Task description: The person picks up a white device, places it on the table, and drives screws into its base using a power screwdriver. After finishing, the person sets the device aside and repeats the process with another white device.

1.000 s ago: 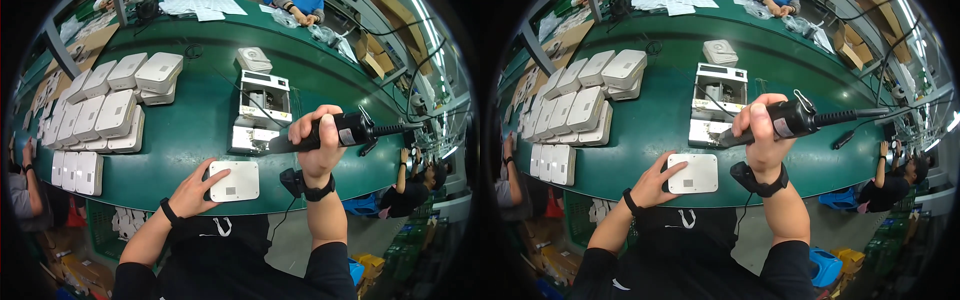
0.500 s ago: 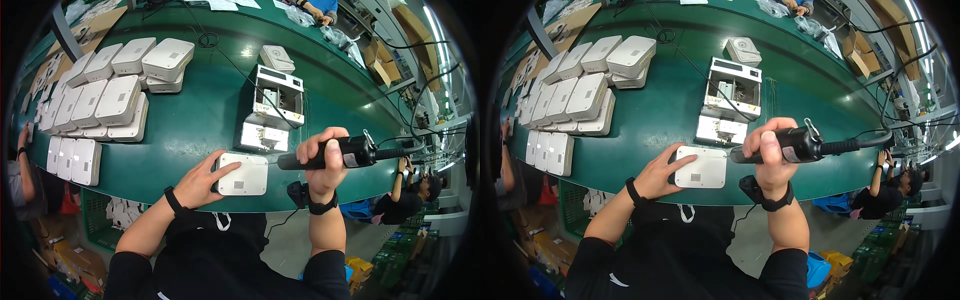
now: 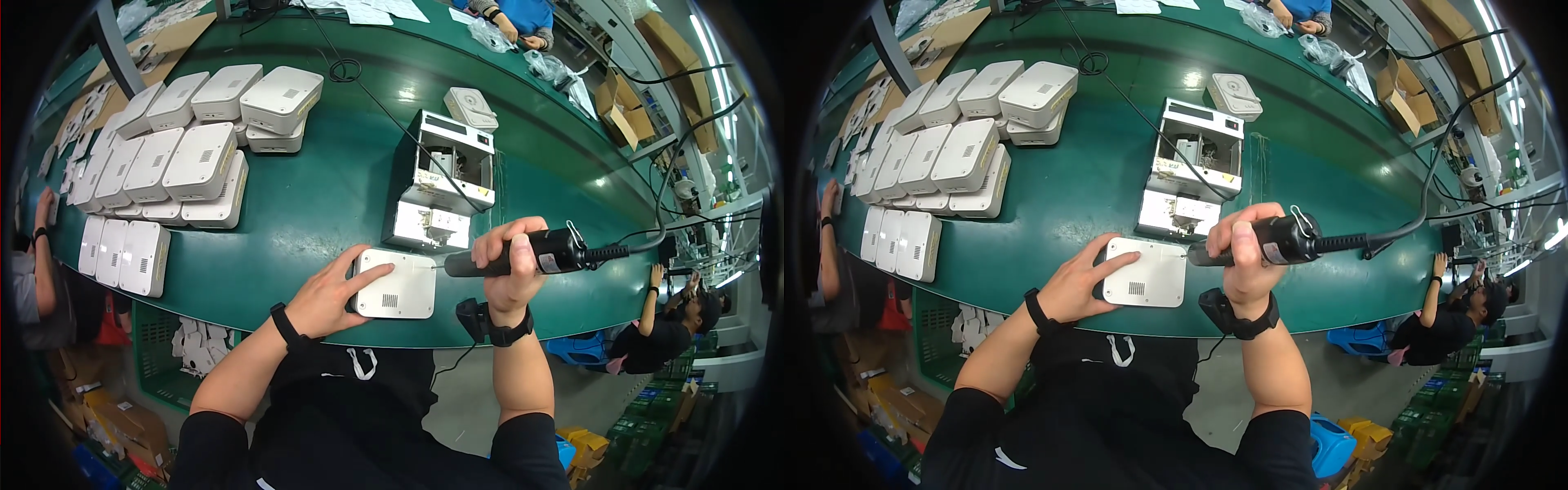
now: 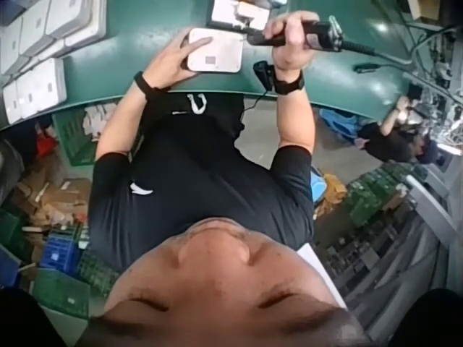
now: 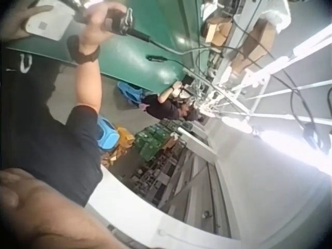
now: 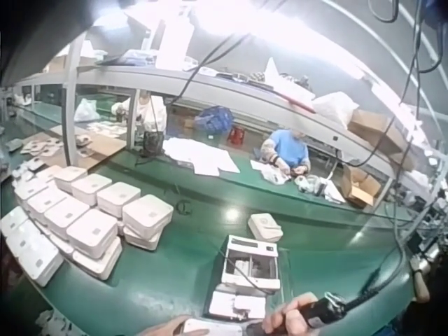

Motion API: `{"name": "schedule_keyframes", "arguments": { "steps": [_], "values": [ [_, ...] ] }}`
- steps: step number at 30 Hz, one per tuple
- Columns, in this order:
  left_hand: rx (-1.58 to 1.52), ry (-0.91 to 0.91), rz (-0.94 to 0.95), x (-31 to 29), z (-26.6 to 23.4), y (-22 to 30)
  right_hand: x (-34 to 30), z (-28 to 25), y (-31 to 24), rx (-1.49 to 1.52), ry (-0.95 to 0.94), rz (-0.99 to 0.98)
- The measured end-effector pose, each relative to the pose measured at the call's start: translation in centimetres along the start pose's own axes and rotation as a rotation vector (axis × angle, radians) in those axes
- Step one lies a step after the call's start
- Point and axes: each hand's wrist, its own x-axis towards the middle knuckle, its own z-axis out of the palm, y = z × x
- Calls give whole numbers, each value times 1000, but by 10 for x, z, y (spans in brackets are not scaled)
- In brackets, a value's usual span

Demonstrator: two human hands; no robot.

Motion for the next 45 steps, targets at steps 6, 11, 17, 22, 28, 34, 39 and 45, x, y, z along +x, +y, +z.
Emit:
{"name": "schedule_keyframes", "arguments": {
  "steps": [6,11,17,22,28,34,39,45],
  "values": [
    [22,-15,7,6,6,2,18,9,-19,10,10,16],
    [16,-26,23,14,9,3,40,17,-19,72,13,-82],
    [43,-15,37,14,12,1,33,18,-20,40,-51,-2],
    [37,-30,37,14,12,0,23,25,-11,68,-60,19],
    [42,-28,35,15,12,0,19,27,4,47,-45,29],
    [34,-9,45,16,12,1,20,25,6,66,-62,29],
    [42,-8,53,14,14,0,20,24,-1,44,-9,33],
    [25,-41,63,18,20,4,30,20,-22,78,18,-86]
  ]
}}
